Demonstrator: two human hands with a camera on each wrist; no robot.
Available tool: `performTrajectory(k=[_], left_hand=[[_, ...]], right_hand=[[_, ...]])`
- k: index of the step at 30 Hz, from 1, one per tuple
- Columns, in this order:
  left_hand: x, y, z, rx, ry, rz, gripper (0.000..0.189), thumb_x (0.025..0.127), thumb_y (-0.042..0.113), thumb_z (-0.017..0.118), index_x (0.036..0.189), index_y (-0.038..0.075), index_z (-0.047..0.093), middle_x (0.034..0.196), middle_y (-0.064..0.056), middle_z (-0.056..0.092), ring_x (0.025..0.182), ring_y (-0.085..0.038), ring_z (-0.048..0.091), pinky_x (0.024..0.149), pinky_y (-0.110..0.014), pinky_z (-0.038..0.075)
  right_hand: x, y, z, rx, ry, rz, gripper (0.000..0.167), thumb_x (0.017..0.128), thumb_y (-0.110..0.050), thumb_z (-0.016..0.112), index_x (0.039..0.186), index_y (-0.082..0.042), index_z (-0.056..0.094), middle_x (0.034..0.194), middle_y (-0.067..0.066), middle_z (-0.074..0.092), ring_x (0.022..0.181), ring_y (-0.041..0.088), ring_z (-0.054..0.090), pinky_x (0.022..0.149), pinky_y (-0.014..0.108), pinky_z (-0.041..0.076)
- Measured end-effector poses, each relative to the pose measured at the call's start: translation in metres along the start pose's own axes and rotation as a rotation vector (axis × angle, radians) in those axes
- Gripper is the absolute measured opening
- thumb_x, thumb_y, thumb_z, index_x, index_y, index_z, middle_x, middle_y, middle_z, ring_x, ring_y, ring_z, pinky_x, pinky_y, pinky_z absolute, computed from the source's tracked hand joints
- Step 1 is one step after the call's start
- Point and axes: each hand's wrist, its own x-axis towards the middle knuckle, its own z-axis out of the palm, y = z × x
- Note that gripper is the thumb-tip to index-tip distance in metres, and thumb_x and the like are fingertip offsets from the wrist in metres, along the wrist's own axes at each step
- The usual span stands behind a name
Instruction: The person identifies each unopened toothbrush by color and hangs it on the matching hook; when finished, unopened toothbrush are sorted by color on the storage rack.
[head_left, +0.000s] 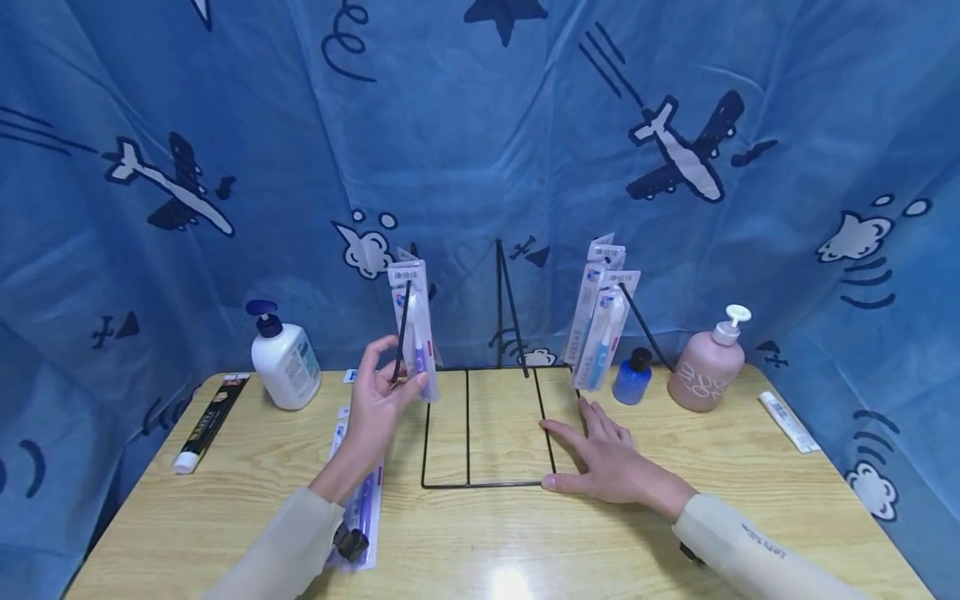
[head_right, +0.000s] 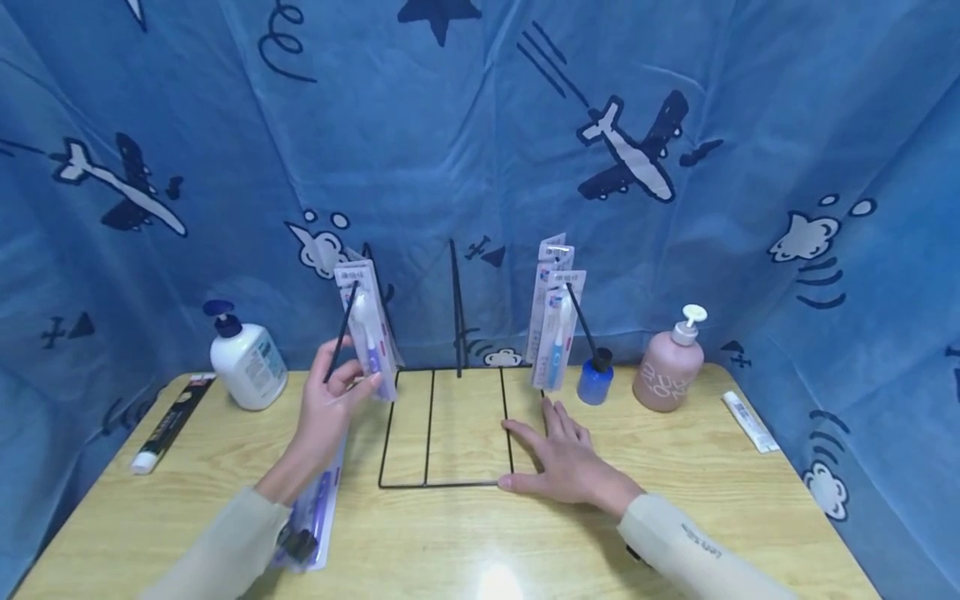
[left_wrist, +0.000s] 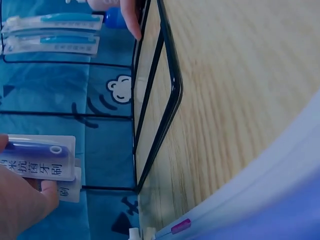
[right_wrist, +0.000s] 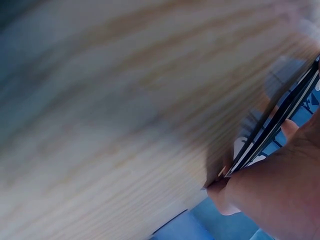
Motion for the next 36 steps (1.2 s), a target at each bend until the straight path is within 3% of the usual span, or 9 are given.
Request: performTrajectory(k=[5,10,17,22,27,32,36], left_hand=[[0.004,-0.003,-0.002,-0.014,0.015,-0.030,0.062,0.098,-0.011,0.072,0.152,0.007,0.046,0.139,-0.023,0.068,0.117,-0.027,0.072,0.097,-0.032,0.060],[0.002,-0.010,-0.009,0.078,0.059,0.019,0.059,0.095,-0.009,0.078,0.148,0.000,0.052,0.132,-0.022,0.065,0.117,-0.027,0.063,0.103,-0.034,0.054],[-0.013,-0.011,-0.030,0.109,0.071,0.044,0.052,0.096,-0.011,0.075,0.143,-0.003,0.055,0.128,-0.029,0.061,0.123,-0.047,0.057,0.103,-0.037,0.054],[-0.030,-0.002,-0.047,0.128,0.088,-0.036,0.047,0.101,-0.007,0.071,0.144,-0.002,0.054,0.133,-0.028,0.062,0.122,-0.034,0.061,0.099,-0.027,0.054],[-0.043,0.012,-0.060,0.152,0.147,-0.156,0.046,0.105,0.000,0.070,0.148,0.000,0.052,0.136,-0.023,0.061,0.118,-0.018,0.061,0.100,-0.021,0.051],[-0.057,0.018,-0.073,0.255,0.160,-0.236,0.056,0.106,0.004,0.069,0.157,0.007,0.046,0.139,-0.021,0.061,0.118,-0.018,0.060,0.099,-0.020,0.050],[-0.071,0.018,-0.083,0.388,0.162,-0.289,0.071,0.104,0.007,0.074,0.165,0.012,0.039,0.142,-0.020,0.057,0.125,-0.025,0.056,0.104,-0.030,0.046]], right_hand=[[0.002,0.000,0.002,0.011,-0.010,0.002,0.086,0.100,-0.064,0.071,0.169,-0.022,0.043,0.170,0.044,0.011,0.157,0.064,0.011,0.115,0.086,0.019],[0.003,-0.002,0.003,0.009,-0.009,0.005,0.085,0.100,-0.063,0.072,0.168,-0.021,0.043,0.170,0.044,0.012,0.157,0.064,0.011,0.115,0.085,0.020],[0.002,-0.004,0.002,0.014,-0.010,-0.002,0.086,0.100,-0.064,0.071,0.169,-0.021,0.043,0.170,0.044,0.012,0.157,0.064,0.011,0.116,0.086,0.019],[0.000,-0.003,0.000,-0.002,0.009,-0.007,0.085,0.100,-0.063,0.071,0.168,-0.020,0.045,0.169,0.045,0.015,0.156,0.064,0.014,0.113,0.087,0.022],[-0.001,-0.002,-0.001,-0.003,0.012,-0.014,0.084,0.101,-0.062,0.071,0.168,-0.020,0.044,0.168,0.045,0.015,0.156,0.065,0.015,0.113,0.087,0.023],[0.000,-0.002,-0.001,0.002,0.011,-0.017,0.084,0.101,-0.062,0.071,0.168,-0.020,0.044,0.168,0.046,0.015,0.155,0.065,0.014,0.112,0.087,0.023],[0.001,-0.002,0.000,0.005,0.002,-0.016,0.084,0.101,-0.061,0.071,0.168,-0.020,0.043,0.169,0.045,0.013,0.156,0.065,0.013,0.113,0.087,0.022]])
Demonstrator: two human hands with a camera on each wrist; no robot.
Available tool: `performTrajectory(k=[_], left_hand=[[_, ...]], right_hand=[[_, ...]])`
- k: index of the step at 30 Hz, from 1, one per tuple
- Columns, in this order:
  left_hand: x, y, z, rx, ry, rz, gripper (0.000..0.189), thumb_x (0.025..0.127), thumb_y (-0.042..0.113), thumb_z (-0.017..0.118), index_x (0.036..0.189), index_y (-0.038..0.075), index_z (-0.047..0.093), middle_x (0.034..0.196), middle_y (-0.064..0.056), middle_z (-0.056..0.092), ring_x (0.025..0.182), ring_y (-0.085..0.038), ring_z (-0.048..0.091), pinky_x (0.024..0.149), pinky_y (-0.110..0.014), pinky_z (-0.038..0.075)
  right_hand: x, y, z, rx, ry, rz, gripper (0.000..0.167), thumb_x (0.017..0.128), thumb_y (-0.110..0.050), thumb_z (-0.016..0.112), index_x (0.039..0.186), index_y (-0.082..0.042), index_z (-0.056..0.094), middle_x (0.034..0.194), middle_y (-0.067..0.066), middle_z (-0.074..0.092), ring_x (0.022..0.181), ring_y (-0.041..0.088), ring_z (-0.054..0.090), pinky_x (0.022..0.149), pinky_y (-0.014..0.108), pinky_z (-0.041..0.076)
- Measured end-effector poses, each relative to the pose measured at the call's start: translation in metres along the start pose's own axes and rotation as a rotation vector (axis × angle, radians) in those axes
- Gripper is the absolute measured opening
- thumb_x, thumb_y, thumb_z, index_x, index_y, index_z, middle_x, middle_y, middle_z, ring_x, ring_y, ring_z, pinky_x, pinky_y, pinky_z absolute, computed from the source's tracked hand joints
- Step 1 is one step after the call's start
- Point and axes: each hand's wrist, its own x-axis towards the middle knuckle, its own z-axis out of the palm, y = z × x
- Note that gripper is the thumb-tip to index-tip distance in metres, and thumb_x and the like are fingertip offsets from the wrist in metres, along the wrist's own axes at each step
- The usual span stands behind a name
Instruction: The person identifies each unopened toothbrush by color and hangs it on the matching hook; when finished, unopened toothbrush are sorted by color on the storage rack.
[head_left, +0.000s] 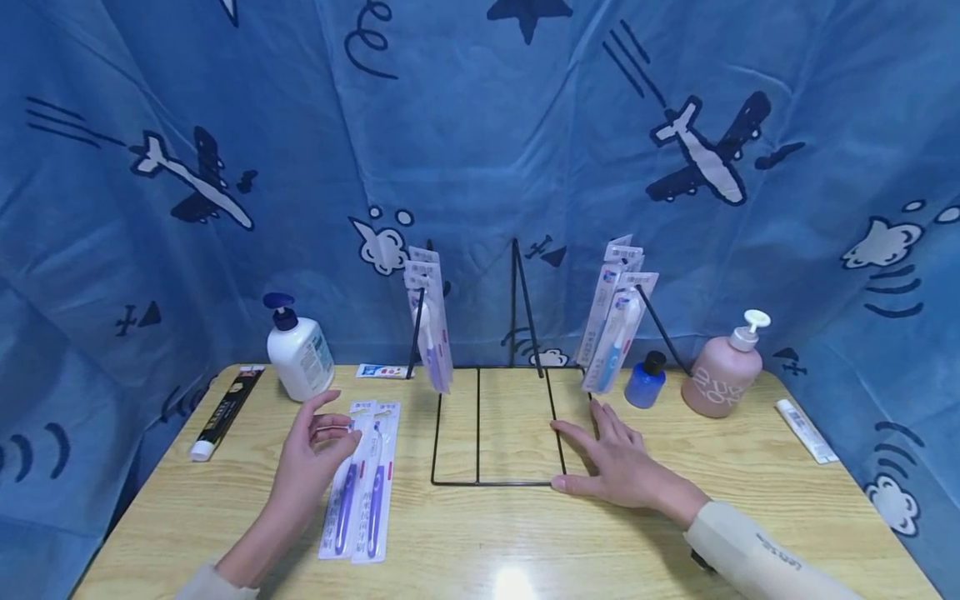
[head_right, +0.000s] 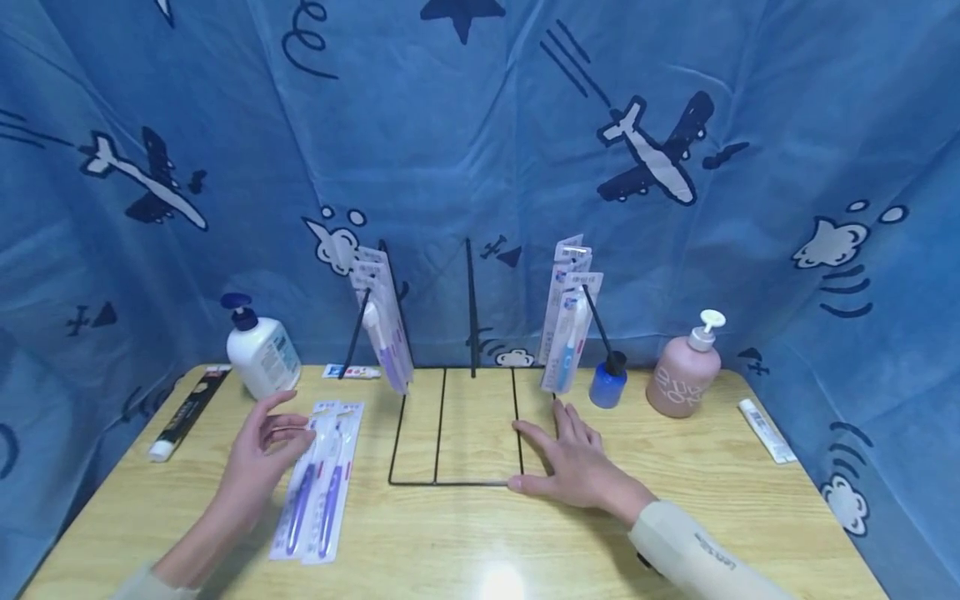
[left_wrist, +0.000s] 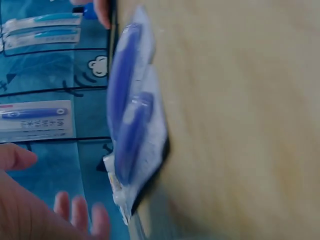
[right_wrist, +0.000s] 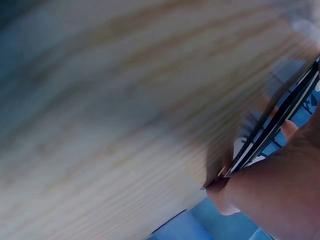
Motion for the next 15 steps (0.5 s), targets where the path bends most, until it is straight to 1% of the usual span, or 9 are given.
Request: performTrajectory(k=[4,7,10,12,15], left_hand=[[-0.009,-0.007,-0.006,0.112,-0.001,-0.029,0.078,0.100,0.010,0.080,0.165,0.008,0.037,0.145,-0.024,0.051,0.133,-0.036,0.050,0.111,-0.050,0.040],[-0.012,-0.010,-0.007,0.202,-0.025,-0.074,0.084,0.097,0.015,0.083,0.165,0.005,0.035,0.145,-0.026,0.048,0.131,-0.040,0.049,0.111,-0.056,0.041],[-0.013,-0.015,-0.007,0.284,-0.055,-0.114,0.090,0.094,0.017,0.086,0.165,0.000,0.033,0.141,-0.026,0.049,0.123,-0.039,0.051,0.103,-0.053,0.046],[-0.013,-0.018,-0.006,0.334,-0.079,-0.134,0.092,0.093,0.016,0.087,0.164,-0.003,0.031,0.134,-0.024,0.051,0.114,-0.035,0.051,0.093,-0.047,0.047],[-0.013,-0.021,-0.006,0.405,-0.118,-0.143,0.093,0.091,0.012,0.087,0.163,-0.007,0.030,0.123,-0.021,0.054,0.102,-0.030,0.053,0.080,-0.040,0.048]], right_hand=[[0.000,0.002,0.001,0.001,-0.009,0.006,0.085,0.101,-0.062,0.070,0.169,-0.021,0.042,0.169,0.045,0.012,0.157,0.064,0.012,0.114,0.086,0.021],[0.000,0.002,0.000,-0.005,-0.008,0.012,0.085,0.101,-0.063,0.070,0.169,-0.021,0.042,0.170,0.044,0.012,0.157,0.063,0.012,0.115,0.086,0.021],[0.000,0.001,0.000,-0.008,-0.006,0.012,0.086,0.101,-0.063,0.071,0.169,-0.020,0.043,0.169,0.045,0.012,0.157,0.063,0.012,0.115,0.085,0.021],[0.000,0.000,-0.001,-0.006,-0.005,0.010,0.086,0.100,-0.063,0.071,0.169,-0.019,0.043,0.169,0.045,0.013,0.157,0.064,0.013,0.115,0.085,0.021],[-0.001,-0.002,-0.001,-0.002,-0.003,0.013,0.085,0.100,-0.062,0.072,0.168,-0.019,0.043,0.169,0.045,0.013,0.156,0.064,0.013,0.115,0.085,0.020]])
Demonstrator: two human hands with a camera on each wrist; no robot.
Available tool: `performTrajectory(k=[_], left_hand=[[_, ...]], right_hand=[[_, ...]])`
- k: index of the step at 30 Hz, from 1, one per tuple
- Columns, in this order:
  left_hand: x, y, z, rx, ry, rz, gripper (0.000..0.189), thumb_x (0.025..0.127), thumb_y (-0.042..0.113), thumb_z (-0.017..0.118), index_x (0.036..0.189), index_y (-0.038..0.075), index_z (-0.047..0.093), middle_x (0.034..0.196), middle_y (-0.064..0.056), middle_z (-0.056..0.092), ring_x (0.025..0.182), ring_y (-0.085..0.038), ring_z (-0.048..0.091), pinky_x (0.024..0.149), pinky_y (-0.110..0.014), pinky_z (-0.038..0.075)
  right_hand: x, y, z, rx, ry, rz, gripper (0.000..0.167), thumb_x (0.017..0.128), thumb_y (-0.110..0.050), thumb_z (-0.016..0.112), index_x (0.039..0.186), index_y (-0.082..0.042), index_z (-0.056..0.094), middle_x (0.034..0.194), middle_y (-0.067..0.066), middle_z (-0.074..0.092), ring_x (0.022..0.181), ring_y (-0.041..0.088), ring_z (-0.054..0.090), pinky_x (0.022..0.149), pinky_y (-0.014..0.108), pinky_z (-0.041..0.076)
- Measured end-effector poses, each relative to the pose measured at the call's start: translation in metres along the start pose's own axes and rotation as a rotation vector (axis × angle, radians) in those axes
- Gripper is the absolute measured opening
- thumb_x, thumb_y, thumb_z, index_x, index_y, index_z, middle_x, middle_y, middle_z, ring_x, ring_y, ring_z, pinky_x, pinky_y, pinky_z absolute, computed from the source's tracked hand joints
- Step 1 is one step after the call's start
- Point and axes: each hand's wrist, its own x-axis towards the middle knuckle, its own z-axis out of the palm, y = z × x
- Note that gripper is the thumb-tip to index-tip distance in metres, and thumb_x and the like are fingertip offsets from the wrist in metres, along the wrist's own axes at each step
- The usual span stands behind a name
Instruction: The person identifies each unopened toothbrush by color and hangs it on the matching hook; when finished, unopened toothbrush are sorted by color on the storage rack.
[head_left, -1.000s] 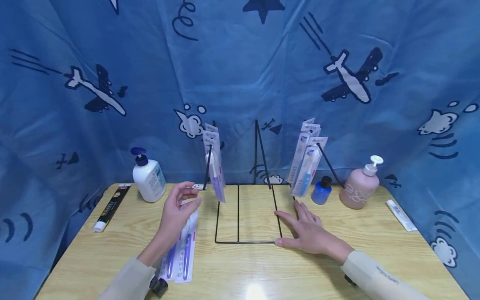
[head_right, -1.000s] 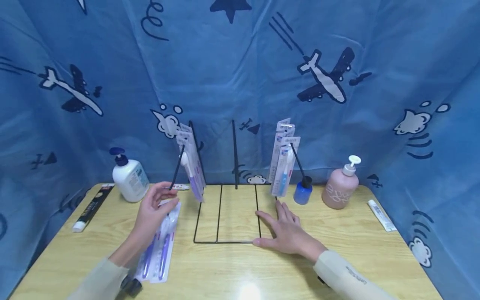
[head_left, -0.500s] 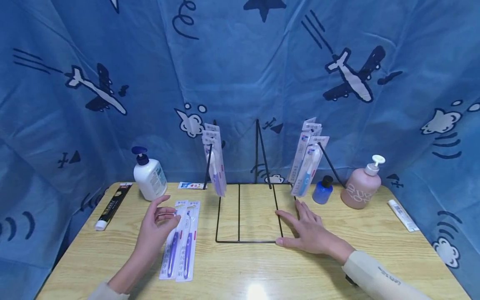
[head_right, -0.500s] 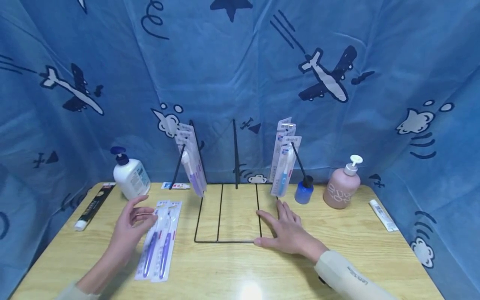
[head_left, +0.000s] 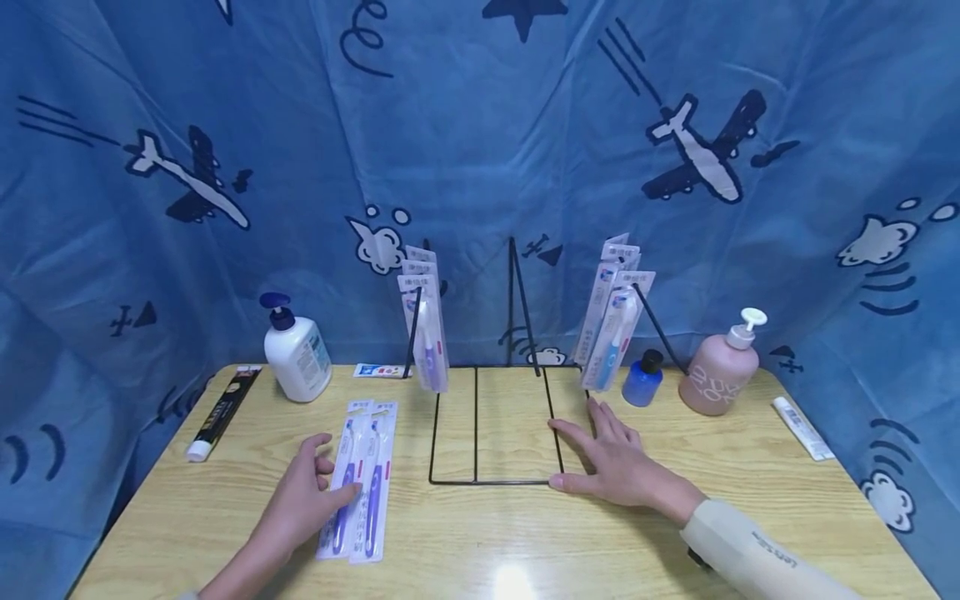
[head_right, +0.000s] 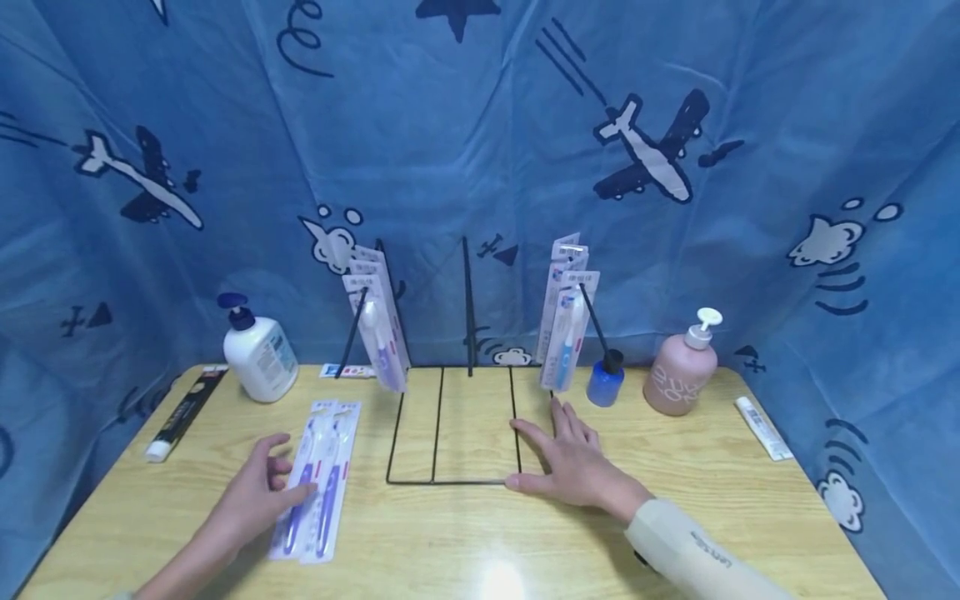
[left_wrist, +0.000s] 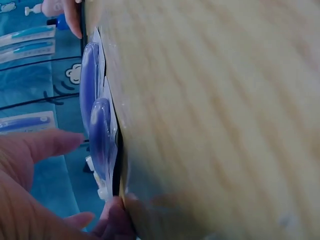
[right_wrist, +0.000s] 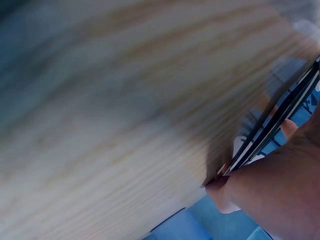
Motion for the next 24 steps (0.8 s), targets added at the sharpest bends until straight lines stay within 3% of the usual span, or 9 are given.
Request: performTrajectory(k=[5,11,17,21,24], left_hand=[[0.000,-0.001,-0.004,0.070,-0.038,-0.045,0.089,0.091,0.009,0.084,0.162,-0.007,0.032,0.114,-0.018,0.058,0.091,-0.027,0.056,0.070,-0.036,0.048],[-0.001,-0.007,-0.013,0.032,-0.069,-0.097,0.077,0.090,0.002,0.080,0.155,-0.010,0.039,0.106,-0.016,0.053,0.089,-0.027,0.055,0.069,-0.037,0.049],[-0.001,-0.019,-0.024,0.018,-0.070,-0.089,0.067,0.088,0.002,0.080,0.146,-0.014,0.051,0.101,-0.012,0.054,0.092,-0.027,0.053,0.073,-0.036,0.045],[-0.004,-0.025,-0.030,-0.025,-0.079,-0.090,0.064,0.089,0.002,0.082,0.145,-0.013,0.054,0.105,-0.012,0.057,0.096,-0.026,0.054,0.076,-0.035,0.047],[-0.006,-0.027,-0.034,-0.142,-0.115,-0.136,0.065,0.090,0.000,0.082,0.148,-0.009,0.052,0.111,-0.012,0.063,0.099,-0.025,0.058,0.078,-0.035,0.049]], right_hand=[[0.000,0.000,0.001,-0.004,0.008,-0.006,0.085,0.100,-0.062,0.072,0.168,-0.019,0.043,0.169,0.046,0.013,0.156,0.064,0.013,0.115,0.086,0.021],[0.000,0.000,0.001,-0.001,0.009,-0.004,0.084,0.101,-0.061,0.072,0.168,-0.019,0.044,0.169,0.046,0.013,0.156,0.064,0.013,0.115,0.086,0.020],[0.000,0.000,0.001,0.004,0.007,-0.009,0.084,0.101,-0.061,0.072,0.168,-0.019,0.044,0.169,0.045,0.014,0.157,0.064,0.013,0.114,0.087,0.021],[0.000,0.001,0.002,0.001,0.009,-0.012,0.084,0.101,-0.062,0.071,0.168,-0.019,0.044,0.168,0.046,0.014,0.156,0.064,0.013,0.113,0.087,0.021],[0.000,0.002,0.002,-0.003,0.010,-0.015,0.084,0.101,-0.062,0.071,0.168,-0.019,0.044,0.168,0.046,0.014,0.156,0.065,0.013,0.113,0.087,0.022]])
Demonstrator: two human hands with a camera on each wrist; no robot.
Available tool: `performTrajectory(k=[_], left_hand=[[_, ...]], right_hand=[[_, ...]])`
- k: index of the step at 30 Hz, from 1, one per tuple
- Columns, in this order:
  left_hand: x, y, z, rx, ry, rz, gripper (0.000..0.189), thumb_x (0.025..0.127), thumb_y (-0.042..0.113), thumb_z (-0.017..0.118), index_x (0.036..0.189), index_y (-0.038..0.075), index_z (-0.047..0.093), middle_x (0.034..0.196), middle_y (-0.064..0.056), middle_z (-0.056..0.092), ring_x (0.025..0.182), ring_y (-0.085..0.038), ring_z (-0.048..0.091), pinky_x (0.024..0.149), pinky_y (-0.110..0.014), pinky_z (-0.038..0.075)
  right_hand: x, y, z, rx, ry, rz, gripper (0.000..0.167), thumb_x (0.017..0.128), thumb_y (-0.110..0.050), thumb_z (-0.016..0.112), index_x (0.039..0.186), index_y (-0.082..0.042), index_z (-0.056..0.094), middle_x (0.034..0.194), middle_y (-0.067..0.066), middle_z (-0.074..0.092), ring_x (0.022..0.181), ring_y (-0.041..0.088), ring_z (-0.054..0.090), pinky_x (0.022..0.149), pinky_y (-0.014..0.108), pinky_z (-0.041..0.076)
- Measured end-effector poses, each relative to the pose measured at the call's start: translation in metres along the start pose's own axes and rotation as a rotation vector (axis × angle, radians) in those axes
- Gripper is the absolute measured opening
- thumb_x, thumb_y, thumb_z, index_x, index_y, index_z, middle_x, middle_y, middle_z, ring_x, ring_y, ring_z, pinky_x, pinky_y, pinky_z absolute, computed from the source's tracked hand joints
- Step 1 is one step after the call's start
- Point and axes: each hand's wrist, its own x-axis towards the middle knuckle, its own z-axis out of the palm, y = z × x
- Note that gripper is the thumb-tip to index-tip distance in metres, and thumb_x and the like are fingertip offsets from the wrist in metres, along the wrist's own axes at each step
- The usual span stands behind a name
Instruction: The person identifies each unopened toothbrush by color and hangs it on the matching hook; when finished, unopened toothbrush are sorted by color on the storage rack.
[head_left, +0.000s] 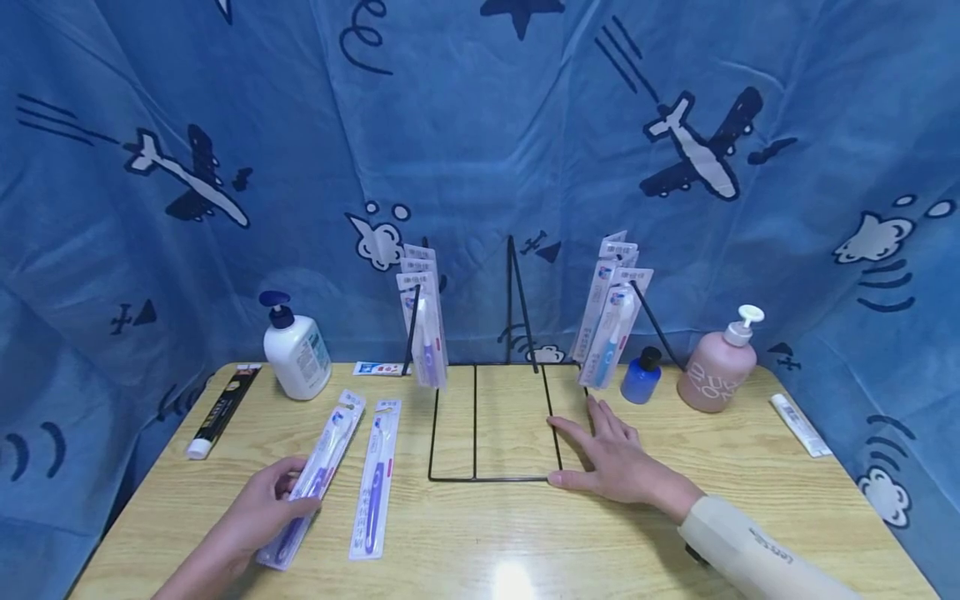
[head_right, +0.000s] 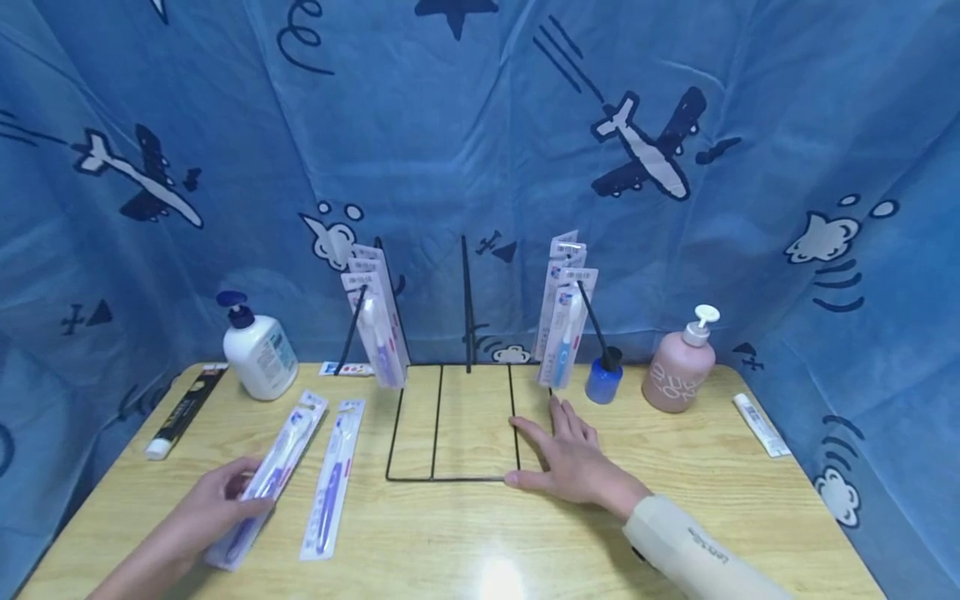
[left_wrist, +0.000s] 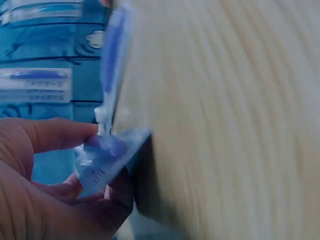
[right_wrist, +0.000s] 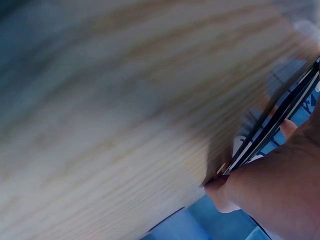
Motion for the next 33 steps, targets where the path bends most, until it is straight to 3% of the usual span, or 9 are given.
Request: performTrajectory(k=[4,6,9,15,19,23,29,33], left_hand=[[-0.004,0.004,-0.003,-0.224,-0.049,-0.074,0.068,0.093,0.000,0.081,0.153,-0.001,0.047,0.126,-0.013,0.073,0.102,-0.021,0.068,0.083,-0.036,0.052],[-0.007,0.007,-0.002,-0.298,-0.050,-0.073,0.069,0.095,0.002,0.080,0.155,0.003,0.045,0.133,-0.013,0.073,0.105,-0.019,0.070,0.085,-0.036,0.053],[-0.014,0.011,0.001,-0.361,-0.034,-0.024,0.070,0.098,0.005,0.080,0.158,0.006,0.043,0.141,-0.012,0.070,0.110,-0.015,0.070,0.089,-0.032,0.055],[-0.030,0.025,0.011,-0.422,0.005,0.130,0.066,0.099,0.013,0.084,0.154,0.008,0.050,0.142,-0.014,0.069,0.115,-0.011,0.072,0.096,-0.026,0.059],[-0.041,0.034,0.018,-0.451,0.039,0.292,0.050,0.096,0.002,0.084,0.140,0.001,0.061,0.131,-0.008,0.076,0.116,-0.015,0.073,0.096,-0.027,0.060],[-0.051,0.043,0.025,-0.468,0.045,0.412,0.042,0.094,-0.006,0.082,0.132,0.000,0.067,0.124,-0.002,0.078,0.113,-0.017,0.074,0.094,-0.027,0.060],[-0.063,0.053,0.037,-0.460,-0.066,0.615,0.035,0.094,-0.014,0.077,0.126,-0.002,0.068,0.121,-0.012,0.078,0.106,-0.024,0.076,0.091,-0.033,0.063],[-0.067,0.062,0.046,-0.445,-0.140,0.661,0.033,0.096,-0.010,0.076,0.126,0.001,0.069,0.122,-0.015,0.078,0.106,-0.027,0.077,0.091,-0.036,0.064]], right_hand=[[0.000,0.000,0.001,0.001,-0.003,0.000,0.084,0.101,-0.061,0.071,0.168,-0.018,0.043,0.168,0.046,0.013,0.156,0.064,0.013,0.114,0.086,0.022],[-0.001,0.000,0.001,0.004,-0.007,0.003,0.084,0.101,-0.061,0.071,0.169,-0.019,0.043,0.169,0.046,0.012,0.156,0.064,0.012,0.114,0.086,0.021],[-0.001,-0.001,0.001,0.007,-0.003,-0.001,0.084,0.101,-0.061,0.071,0.168,-0.018,0.044,0.168,0.046,0.013,0.156,0.065,0.013,0.114,0.086,0.020],[-0.001,-0.001,0.000,-0.001,0.003,-0.005,0.084,0.101,-0.061,0.071,0.168,-0.018,0.044,0.168,0.046,0.014,0.155,0.066,0.014,0.114,0.087,0.021],[-0.001,0.000,0.000,-0.003,-0.006,0.000,0.084,0.101,-0.061,0.071,0.168,-0.018,0.043,0.168,0.046,0.013,0.156,0.065,0.014,0.115,0.086,0.021],[0.000,0.001,0.000,-0.004,-0.010,0.006,0.085,0.101,-0.063,0.070,0.169,-0.019,0.042,0.169,0.046,0.012,0.157,0.064,0.013,0.114,0.086,0.021],[0.001,0.000,0.001,0.003,-0.013,0.005,0.085,0.101,-0.063,0.071,0.169,-0.019,0.042,0.168,0.047,0.011,0.157,0.064,0.012,0.113,0.087,0.021],[0.001,-0.001,0.001,0.011,-0.016,0.005,0.085,0.101,-0.061,0.071,0.169,-0.019,0.043,0.169,0.046,0.012,0.157,0.064,0.012,0.114,0.087,0.020]])
